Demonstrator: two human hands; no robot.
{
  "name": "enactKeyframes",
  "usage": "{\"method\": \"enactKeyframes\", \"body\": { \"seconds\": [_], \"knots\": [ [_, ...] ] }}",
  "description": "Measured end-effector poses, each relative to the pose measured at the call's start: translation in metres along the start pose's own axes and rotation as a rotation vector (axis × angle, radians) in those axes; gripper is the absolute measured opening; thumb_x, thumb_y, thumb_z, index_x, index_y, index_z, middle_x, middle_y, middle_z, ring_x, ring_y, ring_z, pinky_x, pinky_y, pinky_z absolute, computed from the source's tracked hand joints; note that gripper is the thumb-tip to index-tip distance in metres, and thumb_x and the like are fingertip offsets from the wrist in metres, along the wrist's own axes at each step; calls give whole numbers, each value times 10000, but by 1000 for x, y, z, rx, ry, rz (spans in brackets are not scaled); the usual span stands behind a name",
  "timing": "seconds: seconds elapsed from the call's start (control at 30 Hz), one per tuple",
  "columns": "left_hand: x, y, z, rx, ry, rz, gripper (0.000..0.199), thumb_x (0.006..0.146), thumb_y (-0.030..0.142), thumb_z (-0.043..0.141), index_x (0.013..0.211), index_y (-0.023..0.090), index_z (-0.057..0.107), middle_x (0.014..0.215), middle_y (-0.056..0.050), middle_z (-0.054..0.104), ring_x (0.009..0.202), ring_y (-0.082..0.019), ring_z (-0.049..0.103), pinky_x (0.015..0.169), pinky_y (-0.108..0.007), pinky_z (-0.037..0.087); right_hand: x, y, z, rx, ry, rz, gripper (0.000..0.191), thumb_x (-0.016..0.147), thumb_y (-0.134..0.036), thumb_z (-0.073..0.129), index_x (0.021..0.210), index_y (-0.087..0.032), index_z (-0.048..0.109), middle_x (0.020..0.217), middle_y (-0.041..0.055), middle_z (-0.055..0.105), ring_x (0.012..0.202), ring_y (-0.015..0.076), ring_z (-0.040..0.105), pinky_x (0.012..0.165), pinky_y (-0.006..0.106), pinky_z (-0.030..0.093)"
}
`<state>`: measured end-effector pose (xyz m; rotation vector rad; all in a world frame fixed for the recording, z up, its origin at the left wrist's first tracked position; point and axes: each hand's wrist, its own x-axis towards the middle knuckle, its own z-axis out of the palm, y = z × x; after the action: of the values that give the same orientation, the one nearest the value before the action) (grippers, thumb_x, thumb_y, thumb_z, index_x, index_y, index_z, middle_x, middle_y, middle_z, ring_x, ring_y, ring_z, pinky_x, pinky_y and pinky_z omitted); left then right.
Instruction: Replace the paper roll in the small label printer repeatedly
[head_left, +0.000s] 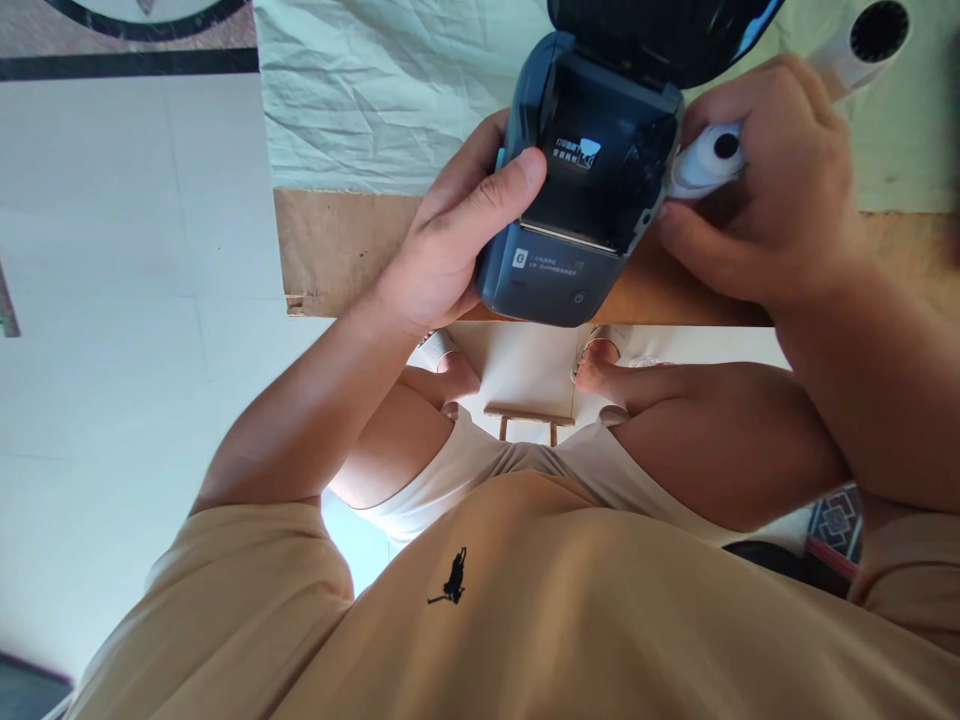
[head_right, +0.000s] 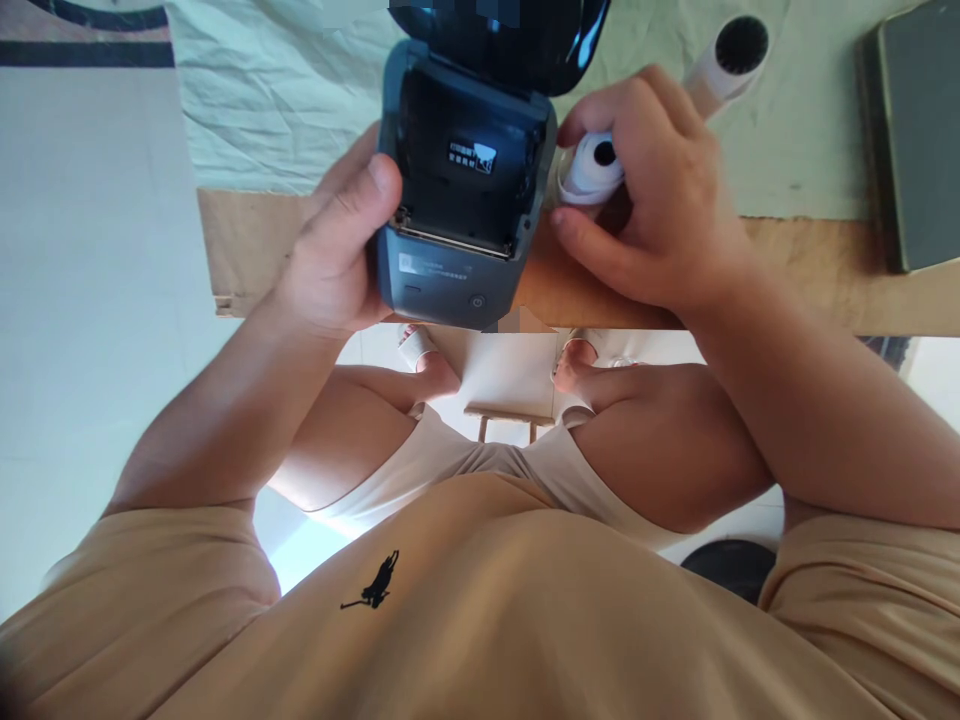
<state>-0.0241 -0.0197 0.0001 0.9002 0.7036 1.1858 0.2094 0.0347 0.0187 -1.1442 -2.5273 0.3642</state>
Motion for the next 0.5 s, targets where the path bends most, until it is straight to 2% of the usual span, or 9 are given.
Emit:
{"method": "enactKeyframes", "body": {
  "seconds": [0.07,0.13,0.27,0.37,0.5],
  "knots": [
    [0,2,0,18,-9,-30,276,954,384,431,1081,181,568,994,-30,648,988,-197,647,805,-282,466,1,1,1,-34,19,2,384,868,-480,470,1165,-264,582,1056,22,585,1107,200,517,1005,462,442],
    [-1,2,2,9,41,-45,255,941,376,448,1052,193,587,981,-37,657,1003,-226,656,787,-295,470,1,3,1,-24,39,2,380,872,-464,465,1187,-282,577,1077,21,596,1129,205,508,1021,456,435],
    [-1,-2,7,-44,104,9,228,923,374,499,1003,195,614,886,-26,659,891,-195,670,722,-278,465,-1,4,1,71,65,-1,505,836,-408,488,1331,-305,470,1253,-26,550,1136,186,546,996,432,453],
    [1,-3,6,-41,99,24,238,931,380,495,1015,187,604,900,-26,673,900,-190,667,743,-269,480,-1,5,0,62,59,12,471,838,-408,459,1298,-316,497,1169,-32,571,1125,187,550,980,434,454],
    [4,3,0,22,63,-118,230,931,366,475,1040,194,581,995,-47,697,1024,-242,662,790,-290,513,1,7,2,-5,60,-10,429,838,-549,492,1188,-309,550,1106,-23,578,1121,196,517,974,434,457]
  ]
}}
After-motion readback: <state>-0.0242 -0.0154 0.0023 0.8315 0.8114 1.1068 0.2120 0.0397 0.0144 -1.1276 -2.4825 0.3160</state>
